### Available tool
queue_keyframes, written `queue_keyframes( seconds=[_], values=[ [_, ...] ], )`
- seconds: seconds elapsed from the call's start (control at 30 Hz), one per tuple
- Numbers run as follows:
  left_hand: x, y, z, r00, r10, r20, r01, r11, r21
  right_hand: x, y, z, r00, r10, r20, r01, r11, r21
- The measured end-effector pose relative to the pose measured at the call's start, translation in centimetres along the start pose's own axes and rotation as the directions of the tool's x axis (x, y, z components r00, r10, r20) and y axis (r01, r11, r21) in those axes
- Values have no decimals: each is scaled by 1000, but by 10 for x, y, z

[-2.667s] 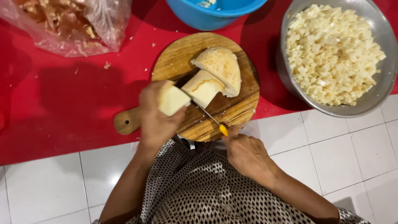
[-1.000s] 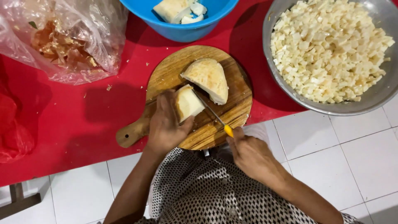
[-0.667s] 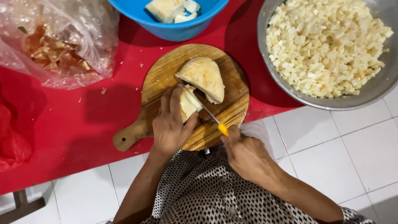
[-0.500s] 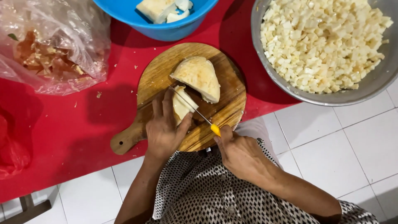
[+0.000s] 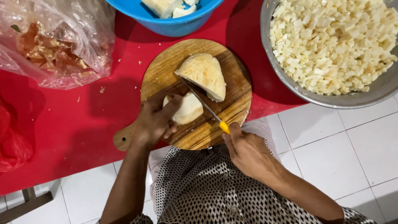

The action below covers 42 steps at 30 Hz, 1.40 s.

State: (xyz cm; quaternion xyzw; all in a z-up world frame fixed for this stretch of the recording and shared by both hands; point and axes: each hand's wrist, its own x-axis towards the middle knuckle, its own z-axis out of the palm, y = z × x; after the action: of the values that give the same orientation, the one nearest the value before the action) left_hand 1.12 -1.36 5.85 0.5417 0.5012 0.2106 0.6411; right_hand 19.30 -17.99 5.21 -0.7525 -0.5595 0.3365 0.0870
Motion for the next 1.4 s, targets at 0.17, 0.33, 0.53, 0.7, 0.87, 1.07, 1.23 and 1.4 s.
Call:
queue_keyframes(
  seconds=[0.17,0.33,0.53,0.7,0.87,1.07,1.23,1.4],
  values=[
    [5,-10,7,955,264,-133,-214,927,309,3,-12,-4,999,27,44,-30,998,49],
    [-7,-16,6,765,640,70,-572,626,530,5,-12,-5,996,23,82,-26,999,39],
    [20,-56,4,531,847,-41,-705,468,534,3,-11,-6,998,20,60,-26,995,101],
    [11,-65,21,402,916,-8,-193,93,977,2,-13,-7,998,35,51,-41,991,127],
    [-15,-10,8,792,577,197,-519,467,716,3,-7,-2,999,17,27,-20,994,111],
    [-14,-30,16,711,678,186,-573,405,713,-11,-7,-2,1000,17,-22,-16,998,53],
    [-23,-59,36,618,784,56,-502,338,796,-23,10,14,955,-270,-120,263,962,-76],
    [-27,-67,37,640,768,5,-430,352,831,-28,13,19,959,-283,-28,272,942,-195]
  ],
)
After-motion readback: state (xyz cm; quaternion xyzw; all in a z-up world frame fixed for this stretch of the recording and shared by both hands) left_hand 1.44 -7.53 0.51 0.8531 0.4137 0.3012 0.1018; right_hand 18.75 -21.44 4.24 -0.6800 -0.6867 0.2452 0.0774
